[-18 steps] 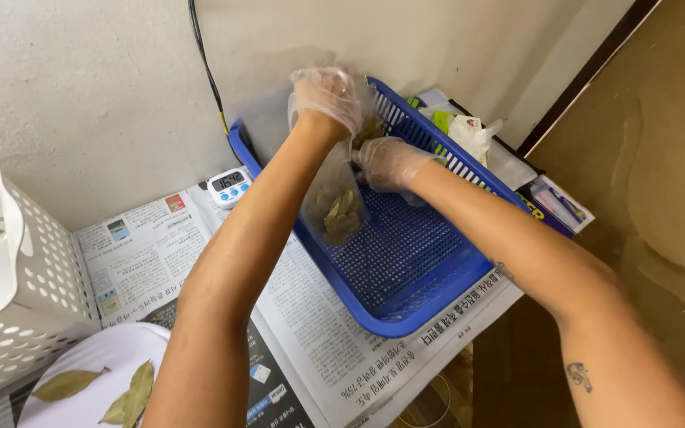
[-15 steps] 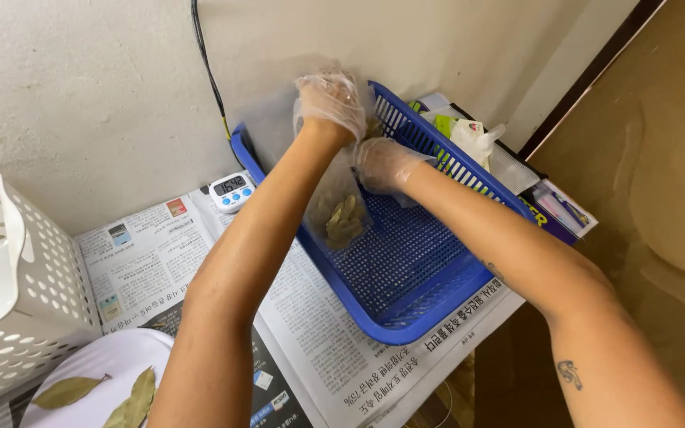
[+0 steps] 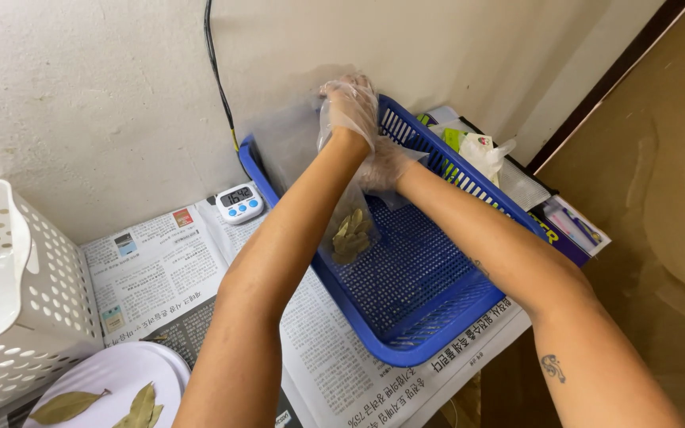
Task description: The person, wearing clear plastic gloves, takes dried bay leaves from a large plastic bag and places them onto a digital kitchen scale to weigh them, then carefully transfers the weighed leaves into small plastic bags.
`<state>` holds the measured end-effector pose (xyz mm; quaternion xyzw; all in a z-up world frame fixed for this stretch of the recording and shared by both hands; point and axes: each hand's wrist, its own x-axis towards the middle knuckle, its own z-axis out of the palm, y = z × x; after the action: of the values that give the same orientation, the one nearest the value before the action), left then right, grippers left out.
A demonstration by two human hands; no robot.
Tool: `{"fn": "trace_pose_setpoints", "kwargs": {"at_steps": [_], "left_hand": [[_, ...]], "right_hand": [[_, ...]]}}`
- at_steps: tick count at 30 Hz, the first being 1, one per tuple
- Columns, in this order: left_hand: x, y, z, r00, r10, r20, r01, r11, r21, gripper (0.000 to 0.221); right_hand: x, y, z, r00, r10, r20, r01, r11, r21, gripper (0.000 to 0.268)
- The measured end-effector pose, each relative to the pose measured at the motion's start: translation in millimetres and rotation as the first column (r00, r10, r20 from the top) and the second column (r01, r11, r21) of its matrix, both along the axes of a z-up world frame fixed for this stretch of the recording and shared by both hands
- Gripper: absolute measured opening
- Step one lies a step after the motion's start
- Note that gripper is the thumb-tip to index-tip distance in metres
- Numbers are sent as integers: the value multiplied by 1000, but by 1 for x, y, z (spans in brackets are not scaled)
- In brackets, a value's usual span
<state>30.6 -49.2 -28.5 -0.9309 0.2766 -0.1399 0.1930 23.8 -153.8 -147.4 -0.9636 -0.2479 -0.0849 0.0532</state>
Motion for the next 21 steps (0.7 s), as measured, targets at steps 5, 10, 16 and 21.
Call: {"fn": "trace_pose_setpoints", "kwargs": {"at_steps": [5,10,16,21], "left_hand": [[64,-29,-48,984,-48,173,52,999,-17,48],[87,-26,-59,957,-201,207,231,965,-128,38],[52,-12,-28,976,-159,148,174,980,-96,38],[-18,37,27,994,-89,-70,80,990,-115,45]], "right_hand": [[-2,7,6,995,-93,-32,88,986,-139,34],[22,-1,-27,983,-154,98,177,934,-309,36],[-33,30,46,971,-232,-53,140,738,-660,32],[-42,-5,30,986,-99,134,161,774,-613,29]]}}
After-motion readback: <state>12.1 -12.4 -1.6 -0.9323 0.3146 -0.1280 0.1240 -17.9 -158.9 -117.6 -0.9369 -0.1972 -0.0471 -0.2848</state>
